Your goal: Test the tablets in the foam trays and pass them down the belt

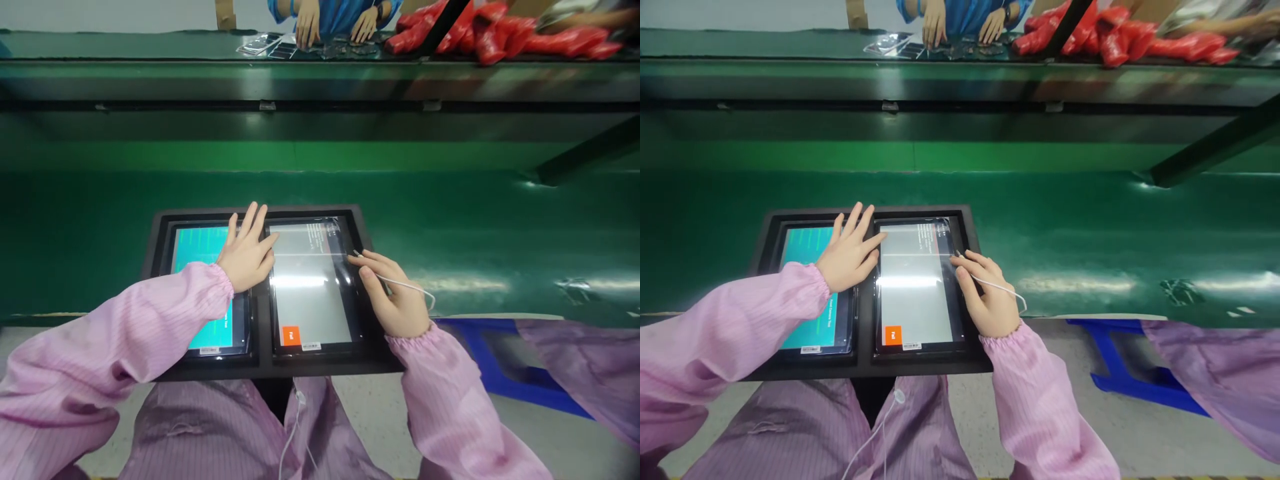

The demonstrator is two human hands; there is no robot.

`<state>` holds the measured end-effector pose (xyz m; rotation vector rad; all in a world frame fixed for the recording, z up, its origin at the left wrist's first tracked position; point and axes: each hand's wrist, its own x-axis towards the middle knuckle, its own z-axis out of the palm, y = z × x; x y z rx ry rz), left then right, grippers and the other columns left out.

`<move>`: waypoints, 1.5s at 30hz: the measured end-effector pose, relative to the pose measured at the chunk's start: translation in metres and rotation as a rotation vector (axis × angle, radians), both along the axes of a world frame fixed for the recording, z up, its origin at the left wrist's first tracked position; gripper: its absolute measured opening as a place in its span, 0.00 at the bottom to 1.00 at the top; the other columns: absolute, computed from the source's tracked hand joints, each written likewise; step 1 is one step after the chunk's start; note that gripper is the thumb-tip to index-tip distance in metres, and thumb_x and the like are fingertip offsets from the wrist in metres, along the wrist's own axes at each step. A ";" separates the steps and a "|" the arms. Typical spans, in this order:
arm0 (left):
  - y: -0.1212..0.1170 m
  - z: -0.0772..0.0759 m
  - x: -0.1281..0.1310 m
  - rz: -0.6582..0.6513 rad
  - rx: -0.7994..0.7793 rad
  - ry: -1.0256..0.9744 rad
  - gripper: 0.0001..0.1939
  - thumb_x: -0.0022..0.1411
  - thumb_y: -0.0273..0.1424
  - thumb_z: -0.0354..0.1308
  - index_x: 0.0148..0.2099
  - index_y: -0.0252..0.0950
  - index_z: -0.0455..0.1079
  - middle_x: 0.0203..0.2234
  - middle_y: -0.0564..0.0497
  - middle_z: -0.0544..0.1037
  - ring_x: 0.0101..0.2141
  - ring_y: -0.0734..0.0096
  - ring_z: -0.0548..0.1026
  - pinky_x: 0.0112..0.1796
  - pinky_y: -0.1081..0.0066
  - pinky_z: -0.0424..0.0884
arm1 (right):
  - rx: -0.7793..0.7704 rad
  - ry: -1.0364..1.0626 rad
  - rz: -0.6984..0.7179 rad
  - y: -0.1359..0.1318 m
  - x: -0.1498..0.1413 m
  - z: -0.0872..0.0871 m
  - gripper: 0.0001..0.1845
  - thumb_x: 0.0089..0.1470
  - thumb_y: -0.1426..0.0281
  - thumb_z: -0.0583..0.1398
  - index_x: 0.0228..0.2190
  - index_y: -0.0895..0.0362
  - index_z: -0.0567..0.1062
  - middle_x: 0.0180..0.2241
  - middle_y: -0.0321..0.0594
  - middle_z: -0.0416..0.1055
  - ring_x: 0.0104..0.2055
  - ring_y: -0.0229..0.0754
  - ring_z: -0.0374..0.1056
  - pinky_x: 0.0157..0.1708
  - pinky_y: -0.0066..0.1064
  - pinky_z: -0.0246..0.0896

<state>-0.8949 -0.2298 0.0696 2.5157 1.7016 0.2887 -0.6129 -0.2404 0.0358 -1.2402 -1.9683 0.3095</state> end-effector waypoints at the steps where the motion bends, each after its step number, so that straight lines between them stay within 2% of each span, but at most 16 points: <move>1: 0.007 0.000 0.004 -0.003 0.002 0.000 0.21 0.66 0.28 0.48 0.58 0.32 0.70 0.70 0.31 0.47 0.69 0.39 0.40 0.62 0.34 0.42 | 0.009 0.001 0.004 -0.001 -0.002 -0.002 0.18 0.67 0.59 0.53 0.43 0.54 0.79 0.46 0.45 0.77 0.53 0.49 0.71 0.55 0.46 0.67; 4: 0.026 -0.001 0.018 -0.013 -0.003 0.024 0.22 0.66 0.29 0.49 0.60 0.31 0.69 0.70 0.29 0.45 0.69 0.41 0.39 0.63 0.35 0.41 | 0.050 -0.012 0.007 -0.003 -0.005 -0.011 0.18 0.67 0.59 0.53 0.42 0.54 0.79 0.44 0.45 0.78 0.52 0.49 0.72 0.54 0.47 0.67; 7: 0.034 -0.003 0.026 -0.020 -0.023 0.049 0.23 0.68 0.30 0.49 0.62 0.29 0.67 0.69 0.27 0.44 0.70 0.42 0.38 0.63 0.37 0.40 | 0.064 -0.010 -0.011 -0.004 -0.005 -0.016 0.18 0.67 0.59 0.52 0.41 0.54 0.80 0.43 0.45 0.78 0.51 0.49 0.72 0.54 0.47 0.67; 10: 0.022 -0.005 0.026 -0.069 -0.052 0.021 0.23 0.70 0.31 0.47 0.62 0.30 0.68 0.70 0.29 0.45 0.70 0.43 0.38 0.63 0.35 0.39 | 0.062 0.007 -0.019 -0.005 -0.004 -0.016 0.18 0.67 0.60 0.53 0.41 0.54 0.80 0.43 0.45 0.78 0.51 0.49 0.72 0.53 0.47 0.68; 13: 0.002 -0.004 0.017 -0.181 -0.094 -0.054 0.21 0.71 0.34 0.45 0.58 0.35 0.72 0.71 0.36 0.44 0.70 0.43 0.36 0.63 0.34 0.38 | 0.050 0.015 -0.016 -0.006 -0.004 -0.015 0.18 0.67 0.60 0.53 0.41 0.54 0.80 0.43 0.45 0.78 0.51 0.50 0.72 0.54 0.49 0.67; 15: -0.008 0.000 0.010 -0.218 -0.098 -0.097 0.21 0.72 0.34 0.45 0.60 0.38 0.71 0.72 0.40 0.43 0.70 0.43 0.35 0.63 0.34 0.39 | 0.033 0.023 -0.016 -0.007 -0.004 -0.015 0.18 0.67 0.60 0.53 0.42 0.54 0.80 0.44 0.46 0.78 0.52 0.51 0.72 0.55 0.50 0.66; 18: -0.011 0.007 -0.001 -0.171 -0.063 -0.109 0.22 0.71 0.33 0.46 0.63 0.40 0.68 0.72 0.42 0.43 0.70 0.43 0.35 0.63 0.33 0.39 | 0.025 0.021 -0.007 -0.008 -0.004 -0.014 0.18 0.67 0.61 0.52 0.42 0.54 0.80 0.43 0.45 0.78 0.52 0.51 0.72 0.55 0.50 0.66; 23: 0.002 0.012 -0.011 -0.093 -0.058 -0.069 0.21 0.71 0.32 0.45 0.61 0.40 0.70 0.72 0.43 0.44 0.70 0.42 0.35 0.63 0.33 0.39 | 0.063 0.019 0.014 -0.008 -0.004 -0.014 0.16 0.67 0.63 0.53 0.42 0.54 0.79 0.42 0.45 0.78 0.51 0.51 0.72 0.53 0.50 0.66; 34: 0.015 0.003 -0.013 -0.055 -0.006 -0.001 0.22 0.70 0.31 0.45 0.62 0.37 0.68 0.71 0.39 0.45 0.70 0.42 0.37 0.62 0.33 0.41 | 0.042 0.019 0.001 -0.009 -0.004 -0.013 0.18 0.67 0.61 0.51 0.42 0.54 0.80 0.42 0.44 0.78 0.52 0.51 0.72 0.53 0.49 0.67; 38: 0.026 -0.003 -0.005 -0.038 -0.014 0.017 0.23 0.69 0.31 0.47 0.63 0.34 0.66 0.71 0.34 0.45 0.70 0.41 0.37 0.62 0.33 0.41 | 0.053 0.010 0.014 -0.010 -0.005 -0.012 0.17 0.67 0.63 0.52 0.42 0.54 0.80 0.41 0.44 0.78 0.52 0.51 0.72 0.53 0.49 0.67; 42: 0.031 -0.008 0.005 -0.058 -0.029 0.009 0.22 0.68 0.32 0.49 0.62 0.34 0.68 0.71 0.35 0.43 0.70 0.40 0.37 0.62 0.32 0.39 | 0.031 0.003 -0.003 -0.009 -0.006 -0.013 0.17 0.67 0.62 0.52 0.42 0.53 0.80 0.42 0.45 0.78 0.52 0.51 0.72 0.54 0.51 0.66; 45: 0.010 -0.002 0.002 -0.167 -0.062 -0.029 0.19 0.70 0.32 0.48 0.57 0.38 0.74 0.72 0.41 0.42 0.70 0.40 0.35 0.62 0.32 0.37 | 0.048 0.036 -0.003 -0.010 -0.003 -0.013 0.16 0.67 0.63 0.53 0.42 0.54 0.79 0.42 0.45 0.78 0.52 0.51 0.72 0.55 0.51 0.66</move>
